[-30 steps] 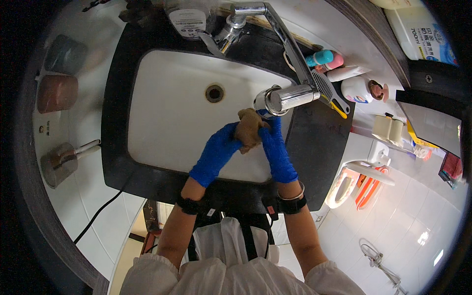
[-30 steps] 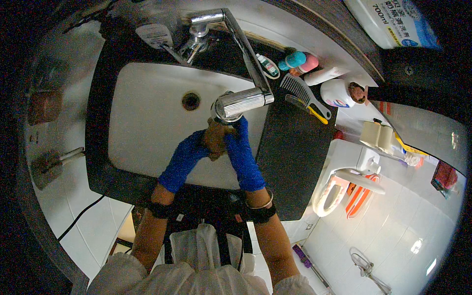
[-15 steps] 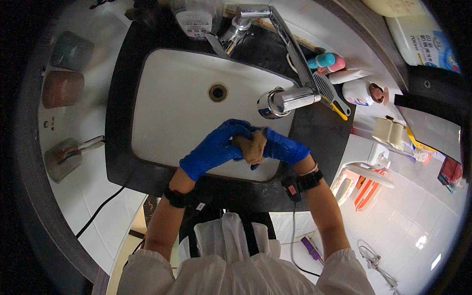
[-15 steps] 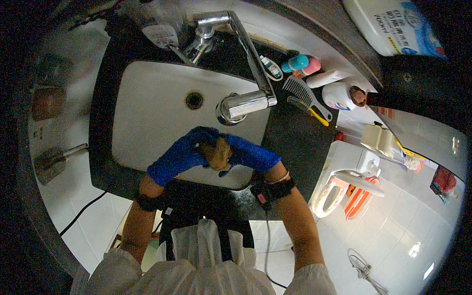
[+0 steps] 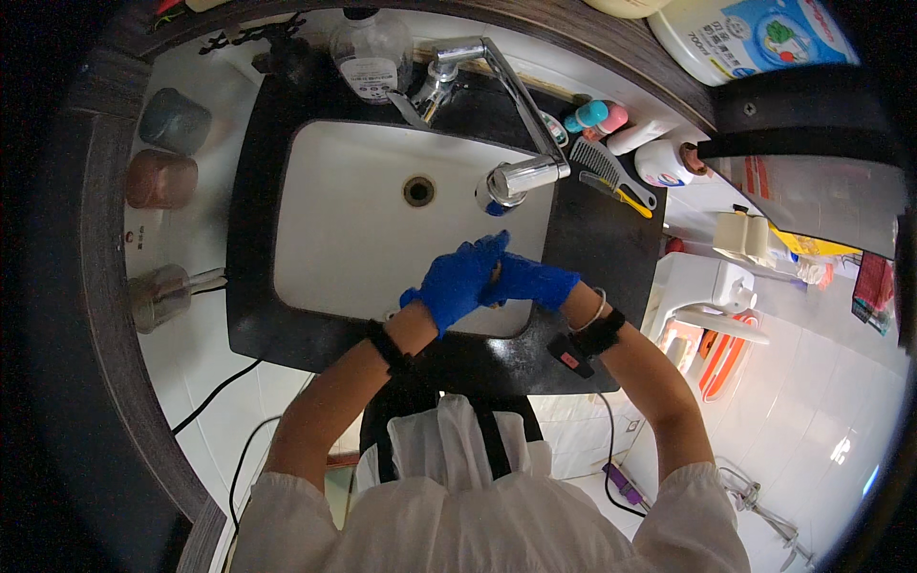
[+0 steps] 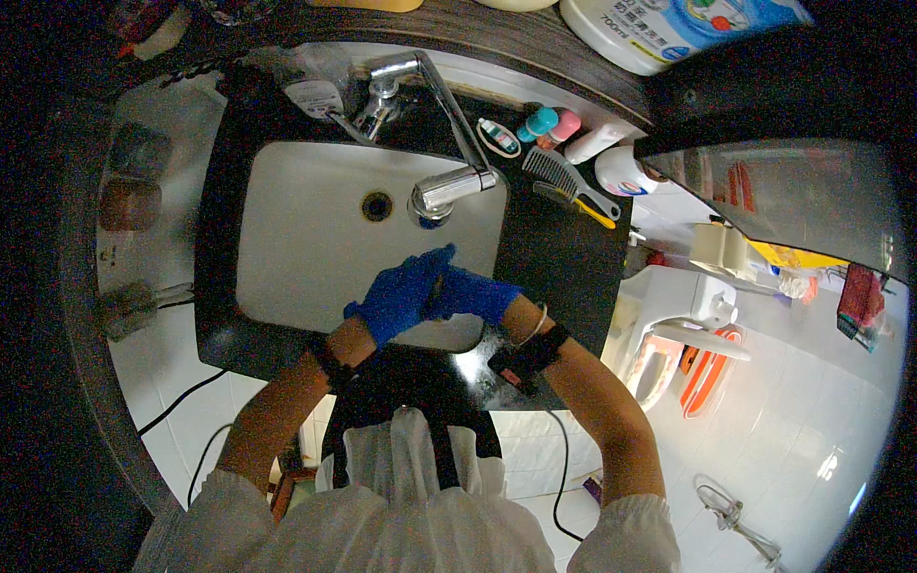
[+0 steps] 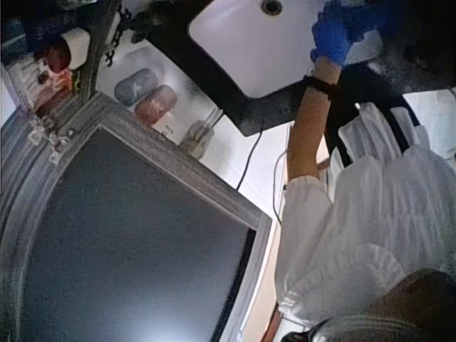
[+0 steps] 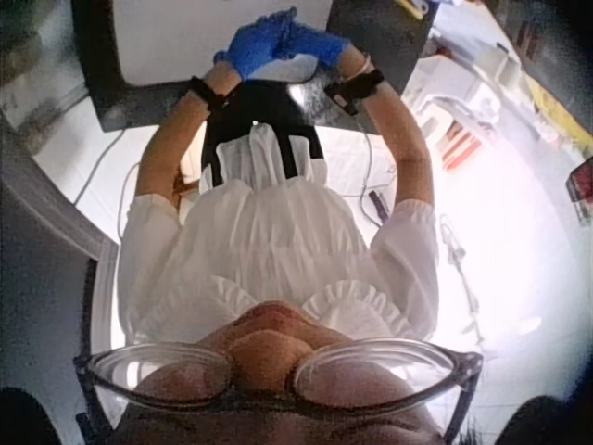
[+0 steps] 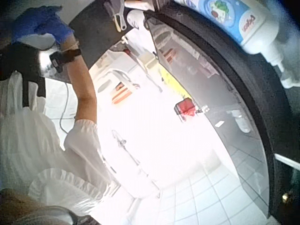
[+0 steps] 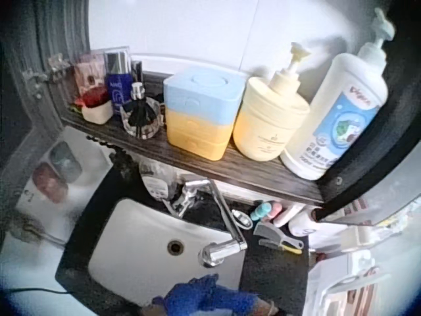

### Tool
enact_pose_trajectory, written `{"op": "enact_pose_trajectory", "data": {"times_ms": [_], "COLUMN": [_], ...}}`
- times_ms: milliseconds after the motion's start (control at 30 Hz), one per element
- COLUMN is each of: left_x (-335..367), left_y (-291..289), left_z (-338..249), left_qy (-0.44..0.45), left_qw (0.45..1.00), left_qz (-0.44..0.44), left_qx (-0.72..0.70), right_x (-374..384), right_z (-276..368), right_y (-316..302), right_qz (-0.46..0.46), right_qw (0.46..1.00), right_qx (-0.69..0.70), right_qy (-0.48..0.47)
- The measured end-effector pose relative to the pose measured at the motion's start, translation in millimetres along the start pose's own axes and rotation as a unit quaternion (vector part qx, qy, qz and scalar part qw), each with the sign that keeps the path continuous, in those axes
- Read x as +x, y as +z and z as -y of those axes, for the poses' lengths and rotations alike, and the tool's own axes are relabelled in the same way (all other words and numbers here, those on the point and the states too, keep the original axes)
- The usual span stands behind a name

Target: The person rearranges various toiletries and hygiene products inside a bathroom cabinet shelf, handles items individually, and then washes and wrings out a cloth in the sink to wipe the countertop surface.

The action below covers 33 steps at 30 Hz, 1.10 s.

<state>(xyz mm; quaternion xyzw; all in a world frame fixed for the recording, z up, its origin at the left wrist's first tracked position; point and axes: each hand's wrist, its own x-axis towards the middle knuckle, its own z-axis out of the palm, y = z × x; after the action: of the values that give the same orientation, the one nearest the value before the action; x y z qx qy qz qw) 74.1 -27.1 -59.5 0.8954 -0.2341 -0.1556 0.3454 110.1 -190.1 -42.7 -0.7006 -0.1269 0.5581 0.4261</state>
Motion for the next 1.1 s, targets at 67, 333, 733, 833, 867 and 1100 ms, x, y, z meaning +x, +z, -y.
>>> {"op": "enact_pose_trajectory", "data": {"times_ms": [67,333,733,833,867,1100], "left_x": [1,0,-22,-23,-19,-24], "left_y": [9,32,39,46,46,39], "left_z": [6,17,52,50,48,37], "left_qy": [-0.035,-0.051,-0.18,-0.192,-0.212,-0.309], "left_qw": [0.999,0.997,0.969,0.974,0.965,0.904], "left_qz": [0.036,-0.027,0.104,0.109,0.15,0.269], "left_qx": [-0.006,0.045,0.132,0.049,0.039,-0.124], "right_x": [7,36,37,40,44,34], "right_z": [2,-55,-4,-29,-36,-13], "right_y": [5,26,59,54,54,45], "right_qz": [-0.024,-0.212,-0.282,-0.287,-0.316,-0.262], "right_qw": [0.995,0.918,0.867,0.826,0.81,0.784], "right_qx": [-0.087,-0.294,-0.41,-0.474,-0.471,-0.525], "right_qy": [0.033,-0.162,-0.026,-0.103,-0.149,-0.204]}}
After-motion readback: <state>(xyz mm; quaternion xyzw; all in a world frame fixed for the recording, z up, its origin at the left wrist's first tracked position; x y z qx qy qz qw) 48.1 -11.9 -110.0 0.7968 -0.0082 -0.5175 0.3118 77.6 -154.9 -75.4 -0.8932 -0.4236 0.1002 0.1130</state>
